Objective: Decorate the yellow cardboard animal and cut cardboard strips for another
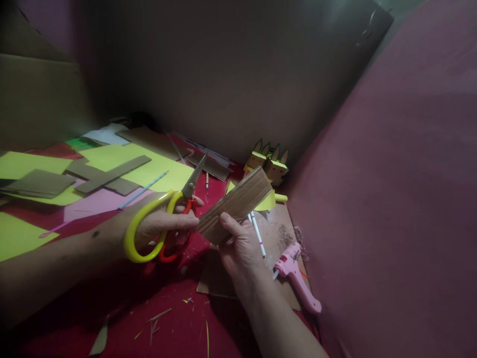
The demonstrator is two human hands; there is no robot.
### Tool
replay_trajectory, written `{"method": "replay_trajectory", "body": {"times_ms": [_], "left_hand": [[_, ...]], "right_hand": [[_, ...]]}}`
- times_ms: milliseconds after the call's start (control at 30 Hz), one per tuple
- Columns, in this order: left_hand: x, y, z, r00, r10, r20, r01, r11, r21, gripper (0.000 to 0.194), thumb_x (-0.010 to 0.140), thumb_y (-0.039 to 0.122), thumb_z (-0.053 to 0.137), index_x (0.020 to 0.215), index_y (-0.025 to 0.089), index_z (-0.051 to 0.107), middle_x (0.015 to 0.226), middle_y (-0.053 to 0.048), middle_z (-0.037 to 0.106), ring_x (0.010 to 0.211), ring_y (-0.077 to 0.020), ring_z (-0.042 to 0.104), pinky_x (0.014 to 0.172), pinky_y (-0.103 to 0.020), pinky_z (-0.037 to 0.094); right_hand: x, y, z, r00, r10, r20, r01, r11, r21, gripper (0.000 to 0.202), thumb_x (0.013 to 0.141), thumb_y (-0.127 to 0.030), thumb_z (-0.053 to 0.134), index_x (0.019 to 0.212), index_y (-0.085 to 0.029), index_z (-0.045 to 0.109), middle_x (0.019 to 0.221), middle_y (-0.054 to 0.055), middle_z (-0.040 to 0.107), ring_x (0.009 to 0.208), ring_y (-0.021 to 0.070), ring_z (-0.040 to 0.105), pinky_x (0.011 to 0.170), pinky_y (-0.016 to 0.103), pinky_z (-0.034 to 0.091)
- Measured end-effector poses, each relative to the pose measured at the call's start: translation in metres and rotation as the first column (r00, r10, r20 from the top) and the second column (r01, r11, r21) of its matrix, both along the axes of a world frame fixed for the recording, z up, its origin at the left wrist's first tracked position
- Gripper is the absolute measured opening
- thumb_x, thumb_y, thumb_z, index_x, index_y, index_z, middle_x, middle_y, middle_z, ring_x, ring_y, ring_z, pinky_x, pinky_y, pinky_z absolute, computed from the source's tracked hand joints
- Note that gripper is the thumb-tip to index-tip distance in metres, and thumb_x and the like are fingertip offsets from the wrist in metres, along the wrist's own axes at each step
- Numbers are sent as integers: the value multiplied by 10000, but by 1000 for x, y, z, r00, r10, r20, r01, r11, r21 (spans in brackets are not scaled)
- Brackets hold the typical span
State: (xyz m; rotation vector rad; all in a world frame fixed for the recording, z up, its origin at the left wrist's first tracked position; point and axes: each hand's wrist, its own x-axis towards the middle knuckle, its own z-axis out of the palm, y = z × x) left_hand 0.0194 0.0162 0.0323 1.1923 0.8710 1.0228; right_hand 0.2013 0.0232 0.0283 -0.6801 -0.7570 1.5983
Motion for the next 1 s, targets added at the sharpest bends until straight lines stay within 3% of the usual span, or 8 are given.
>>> {"method": "replay_trajectory", "body": {"times_ms": [67,200,400,567,800,1000], "left_hand": [[-1,-1,1,999,-32,43,33,999,-21,248,757,345,807,788,174,630,609,8,627,465,-169,622,410,-278,493],[-1,-1,0,998,23,53,-20,999,-47,251,711,318,826,757,154,642,588,-9,631,437,-188,622,389,-290,493],[-1,4,-12,995,48,91,-38,994,-106,259,702,323,835,712,123,671,649,-32,640,470,-160,621,394,-256,493],[0,8,-19,980,115,161,-98,989,-110,410,629,379,916,891,142,708,627,-5,641,458,-159,618,385,-251,514],[-2,8,-24,992,21,121,-12,997,-77,312,702,361,874,804,127,694,571,-9,619,452,-173,633,390,-237,515],[-1,8,-22,996,61,63,-53,992,-116,294,698,343,845,809,147,657,614,-1,614,460,-162,620,415,-249,510]], "right_hand": [[2,2,-3,1000,20,0,-20,1000,-17,342,622,-143,875,923,-217,730,832,-18,805,768,195,756,914,416,612],[6,6,-7,999,45,-12,-46,997,-64,330,633,-149,868,926,-211,730,830,1,803,874,227,764,918,433,615],[7,9,-10,999,28,-45,-32,994,-105,291,625,-131,877,863,-208,727,786,-10,796,887,226,769,930,432,619],[8,10,-12,998,28,-53,-35,991,-130,320,611,-114,877,874,-207,722,813,-11,802,872,225,774,906,424,632],[7,10,-13,995,66,-70,-77,984,-158,357,599,-102,878,903,-194,713,795,4,795,870,233,775,868,416,644],[8,15,-15,997,32,-68,-43,983,-176,317,599,-95,867,856,-190,708,774,-3,789,862,228,773,878,418,639]]}}
